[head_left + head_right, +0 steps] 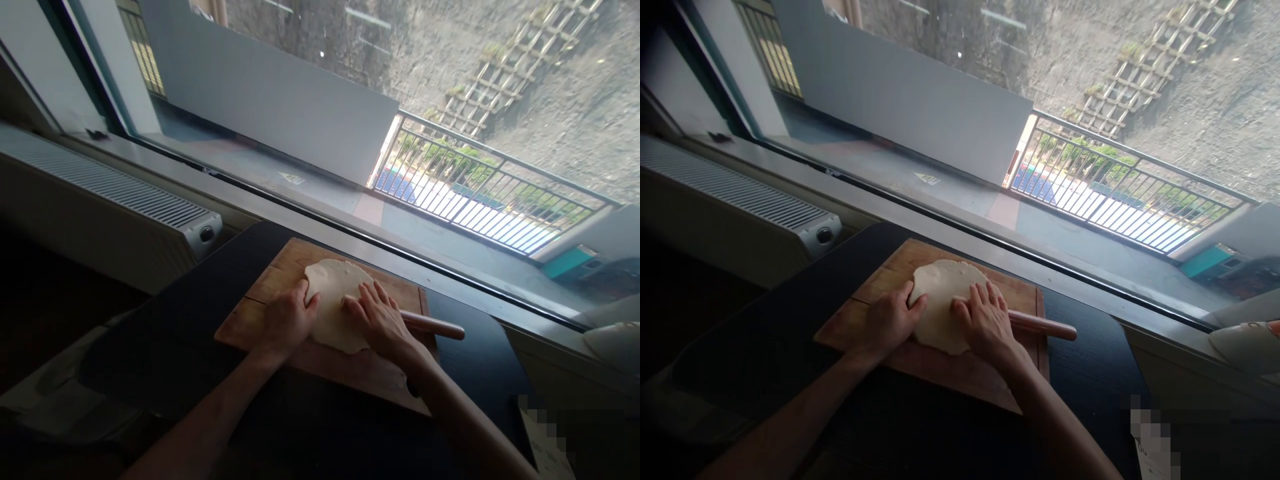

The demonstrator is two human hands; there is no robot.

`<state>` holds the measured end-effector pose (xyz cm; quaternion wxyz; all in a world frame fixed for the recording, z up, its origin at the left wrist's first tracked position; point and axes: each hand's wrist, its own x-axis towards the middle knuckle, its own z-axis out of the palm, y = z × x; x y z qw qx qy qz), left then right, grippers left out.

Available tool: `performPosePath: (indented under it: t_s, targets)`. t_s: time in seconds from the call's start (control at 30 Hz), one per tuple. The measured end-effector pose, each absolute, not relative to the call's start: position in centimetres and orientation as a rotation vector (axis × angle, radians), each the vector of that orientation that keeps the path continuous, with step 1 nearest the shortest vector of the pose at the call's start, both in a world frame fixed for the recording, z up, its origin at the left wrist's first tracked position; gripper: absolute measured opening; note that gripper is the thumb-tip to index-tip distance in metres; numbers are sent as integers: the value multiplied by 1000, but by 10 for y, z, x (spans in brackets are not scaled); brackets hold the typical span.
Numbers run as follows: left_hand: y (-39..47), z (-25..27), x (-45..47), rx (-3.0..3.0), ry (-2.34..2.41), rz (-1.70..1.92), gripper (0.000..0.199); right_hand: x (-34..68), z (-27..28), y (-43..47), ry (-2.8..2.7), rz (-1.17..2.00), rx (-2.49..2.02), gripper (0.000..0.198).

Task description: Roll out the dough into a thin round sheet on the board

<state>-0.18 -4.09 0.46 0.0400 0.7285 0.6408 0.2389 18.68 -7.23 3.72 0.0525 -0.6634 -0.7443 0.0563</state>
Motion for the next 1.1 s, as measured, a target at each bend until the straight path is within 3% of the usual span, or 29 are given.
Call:
performPosePath:
  t_s: [0.13, 0.37, 0.63, 0.93, 1.1]
  targets:
    - [-39, 2, 1, 2214, 1998, 720, 31, 200, 32, -99, -2298, 221, -2031, 63]
    - [-40, 6, 1, 2222, 1959, 706, 27, 231, 50, 22, -2060, 331, -2284, 56]
    - [-41, 4, 1, 2203, 1951, 741, 27, 194, 26, -104, -2326, 129, -1992, 63]
    - [-39, 2, 0, 2198, 1949, 771, 25, 233, 46, 22, -2066, 148, -2296, 61]
    - [-39, 3, 0, 2202, 1949, 771, 25, 196, 27, -67, -2139, 43, -2084, 64]
